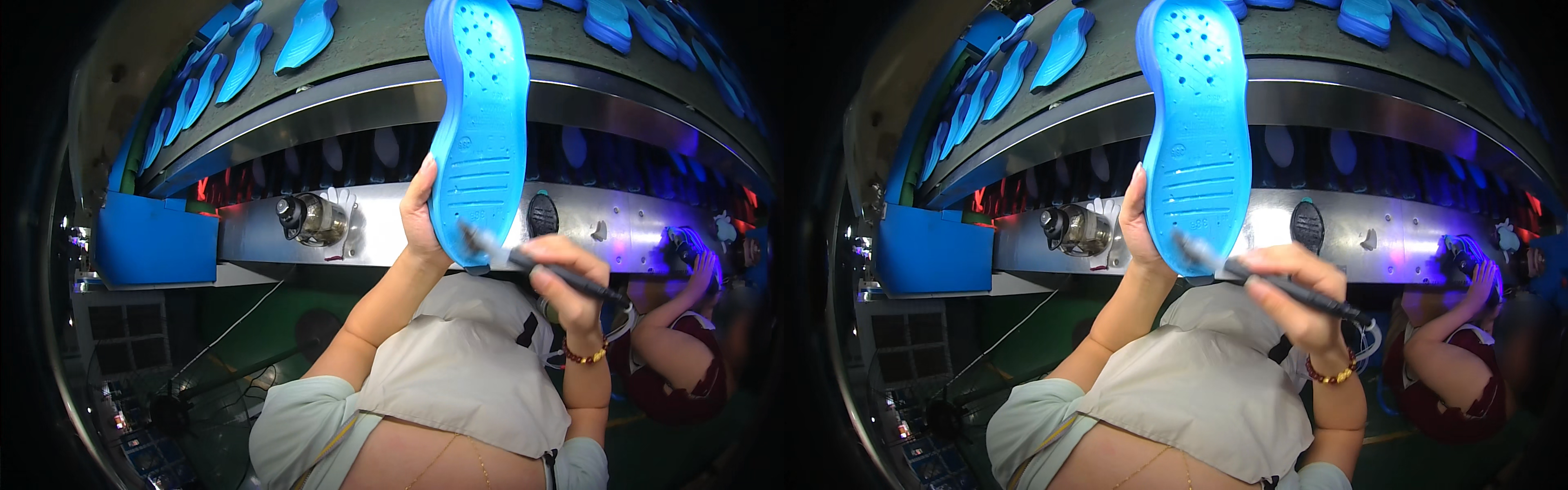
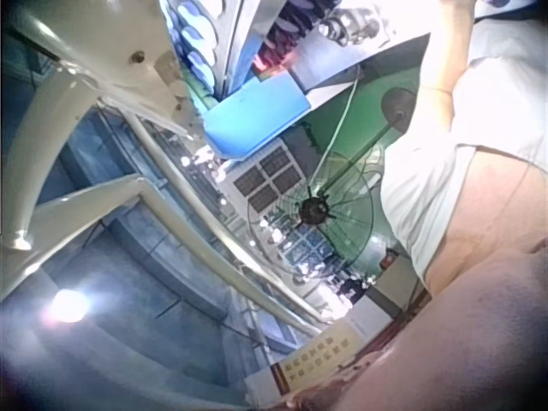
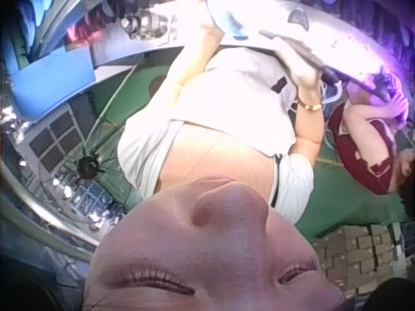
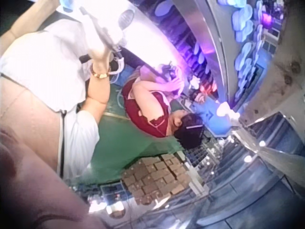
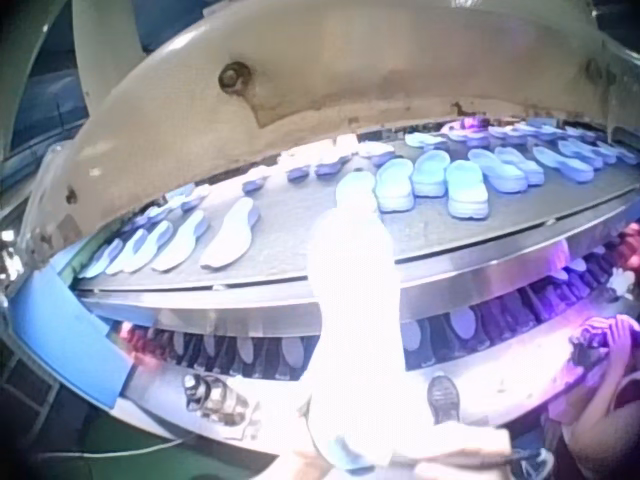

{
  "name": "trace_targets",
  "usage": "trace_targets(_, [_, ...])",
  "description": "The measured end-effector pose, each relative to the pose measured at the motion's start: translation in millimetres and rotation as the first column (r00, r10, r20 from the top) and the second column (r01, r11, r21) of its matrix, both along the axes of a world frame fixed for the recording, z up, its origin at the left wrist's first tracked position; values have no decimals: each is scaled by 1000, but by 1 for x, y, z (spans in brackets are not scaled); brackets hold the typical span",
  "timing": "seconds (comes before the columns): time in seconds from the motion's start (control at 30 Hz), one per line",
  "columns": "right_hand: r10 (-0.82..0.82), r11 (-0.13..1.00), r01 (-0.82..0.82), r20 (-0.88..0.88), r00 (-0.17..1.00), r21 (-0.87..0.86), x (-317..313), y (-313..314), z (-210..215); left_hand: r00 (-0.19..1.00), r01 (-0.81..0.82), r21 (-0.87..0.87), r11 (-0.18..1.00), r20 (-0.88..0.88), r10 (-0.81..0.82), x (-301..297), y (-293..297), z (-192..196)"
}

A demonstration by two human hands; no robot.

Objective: The person takes shoe soles from an overhead conveyor, applies liquid across the surfaces of each sole using a brush applicator tool, and places them onto shoe lasts on the lower line.

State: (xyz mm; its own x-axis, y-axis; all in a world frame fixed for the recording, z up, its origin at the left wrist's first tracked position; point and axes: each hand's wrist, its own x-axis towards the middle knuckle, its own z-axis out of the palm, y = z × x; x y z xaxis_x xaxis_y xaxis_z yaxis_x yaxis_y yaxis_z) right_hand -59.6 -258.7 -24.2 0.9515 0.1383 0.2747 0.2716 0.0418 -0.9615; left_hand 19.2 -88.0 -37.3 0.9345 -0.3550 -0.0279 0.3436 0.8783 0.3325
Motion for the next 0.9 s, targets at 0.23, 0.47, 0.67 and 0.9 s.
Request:
trace_targets(0.23, [173, 985, -173, 140, 975, -12, 15, -6, 15, 998, 36, -8, 999, 50, -35, 10, 7, 0])
trace_targets(0.47, [162, 967, -116, 195, 967, -227, 22, -10, 25, 994, 94, -38, 995, 67, -92, 14, 10, 7])
trace_targets(0.67, [415, 859, -322, 173, 893, -397, 3, 0, 38, 956, 294, -112, 949, 29, -293, 22, 14, 13])
trace_targets(0.9, [455, 788, -370, 60, 889, -493, 17, -22, 36, 745, 650, 438, 621, -203, -636, 14, 12, 24])
